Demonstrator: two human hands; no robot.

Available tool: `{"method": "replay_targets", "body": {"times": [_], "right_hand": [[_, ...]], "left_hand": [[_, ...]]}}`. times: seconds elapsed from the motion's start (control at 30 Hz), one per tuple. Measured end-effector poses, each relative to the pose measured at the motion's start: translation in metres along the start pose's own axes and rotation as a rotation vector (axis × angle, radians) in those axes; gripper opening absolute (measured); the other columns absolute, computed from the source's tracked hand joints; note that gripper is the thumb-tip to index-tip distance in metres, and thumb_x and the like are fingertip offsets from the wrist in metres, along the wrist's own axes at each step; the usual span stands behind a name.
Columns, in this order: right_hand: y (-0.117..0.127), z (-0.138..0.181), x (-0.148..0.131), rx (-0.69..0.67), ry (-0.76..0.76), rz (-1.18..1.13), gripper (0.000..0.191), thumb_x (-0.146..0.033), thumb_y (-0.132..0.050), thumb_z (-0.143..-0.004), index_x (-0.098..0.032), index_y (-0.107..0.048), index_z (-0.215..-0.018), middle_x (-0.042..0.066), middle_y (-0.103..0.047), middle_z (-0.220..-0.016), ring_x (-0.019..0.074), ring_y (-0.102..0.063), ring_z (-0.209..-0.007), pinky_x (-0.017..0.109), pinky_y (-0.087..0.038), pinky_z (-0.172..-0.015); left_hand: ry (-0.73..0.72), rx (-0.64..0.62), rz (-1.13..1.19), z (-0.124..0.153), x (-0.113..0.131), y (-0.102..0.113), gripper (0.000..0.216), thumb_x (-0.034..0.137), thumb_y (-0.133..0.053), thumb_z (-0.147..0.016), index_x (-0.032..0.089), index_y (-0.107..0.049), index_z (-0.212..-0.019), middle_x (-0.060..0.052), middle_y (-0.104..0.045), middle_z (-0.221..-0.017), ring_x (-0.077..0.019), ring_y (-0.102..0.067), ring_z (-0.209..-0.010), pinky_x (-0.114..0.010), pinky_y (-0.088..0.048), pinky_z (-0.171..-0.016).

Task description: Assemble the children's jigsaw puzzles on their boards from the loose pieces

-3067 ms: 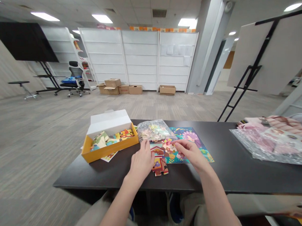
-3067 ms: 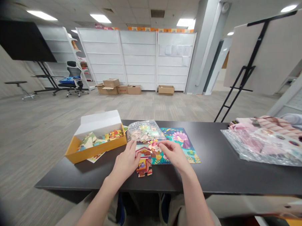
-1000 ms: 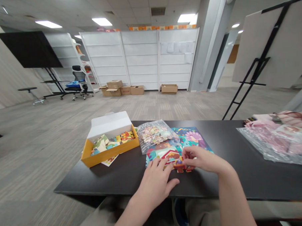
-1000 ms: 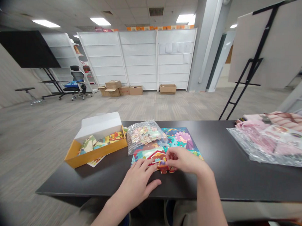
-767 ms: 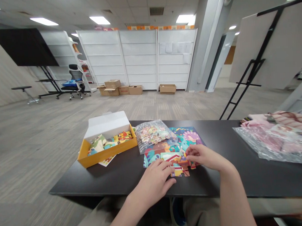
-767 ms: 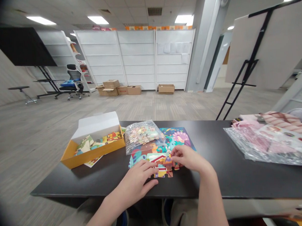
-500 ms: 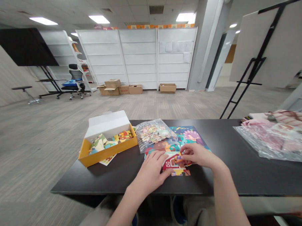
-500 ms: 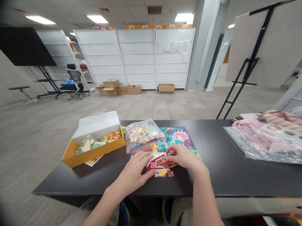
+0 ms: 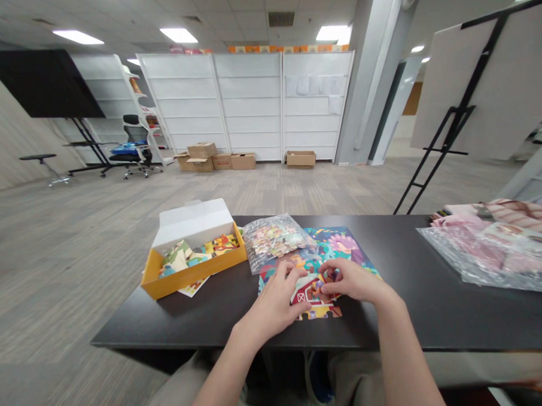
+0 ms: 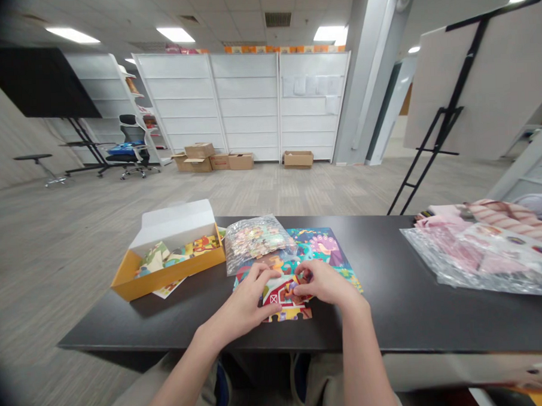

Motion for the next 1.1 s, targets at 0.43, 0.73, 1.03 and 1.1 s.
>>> {"method": "replay_targets", "body": {"times": [0.43, 0.73, 1.03, 1.1], "right_hand": [[0.008, 0.005, -0.012, 0.005, 0.162, -0.245, 0.023, -0.037, -0.068, -0.080, -0.019, -0.057, -0.088, -0.004, -0.053, -0.070, 0.0134, -0.052, -0.067, 0.027, -0.043, -0.065], [0.016, 0.005, -0.016, 0.074, 0.209, -0.278, 0.030, -0.048, -0.065, -0.084, -0.019, -0.058, -0.086, -0.003, -0.051, -0.070, 0.0135, -0.049, -0.065, 0.027, -0.040, -0.062], [0.013, 0.001, -0.026, 0.113, 0.213, -0.460, 0.048, -0.066, -0.066, -0.078, -0.021, -0.052, -0.084, -0.002, -0.053, -0.073, 0.0139, -0.052, -0.068, 0.027, -0.043, -0.065], [0.011, -0.003, -0.021, 0.109, 0.196, -0.440, 0.051, -0.070, -0.065, -0.077, -0.021, -0.050, -0.079, -0.003, -0.050, -0.070, 0.0131, -0.050, -0.065, 0.026, -0.042, -0.062]], "left_hand": [[0.152, 0.237, 0.356, -0.004, -0.024, -0.001, 0.032, 0.016, -0.060, -0.085, 0.021, -0.056, -0.117, -0.006, -0.069, -0.115, -0.0207, -0.067, -0.103, -0.035, -0.055, -0.087], [0.245, 0.242, 0.687, -0.010, -0.029, -0.009, 0.039, 0.034, -0.071, -0.081, 0.019, -0.056, -0.114, -0.009, -0.072, -0.114, -0.0235, -0.070, -0.104, -0.036, -0.058, -0.087], [0.325, 0.285, 0.796, -0.008, -0.026, -0.008, 0.046, 0.028, -0.082, -0.068, 0.017, -0.058, -0.106, -0.003, -0.075, -0.094, -0.0202, -0.073, -0.081, -0.031, -0.057, -0.076], [0.330, 0.279, 0.771, -0.008, -0.025, -0.008, 0.046, 0.027, -0.081, -0.068, 0.017, -0.058, -0.106, -0.002, -0.073, -0.090, -0.0183, -0.071, -0.077, -0.028, -0.055, -0.071]]}}
Point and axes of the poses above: each hand's wrist, its own z-axis away from the middle knuckle, its own y-axis out of the back of the hand, x = y × z, the point moved 7 cm from there along -z, towards the middle knuckle
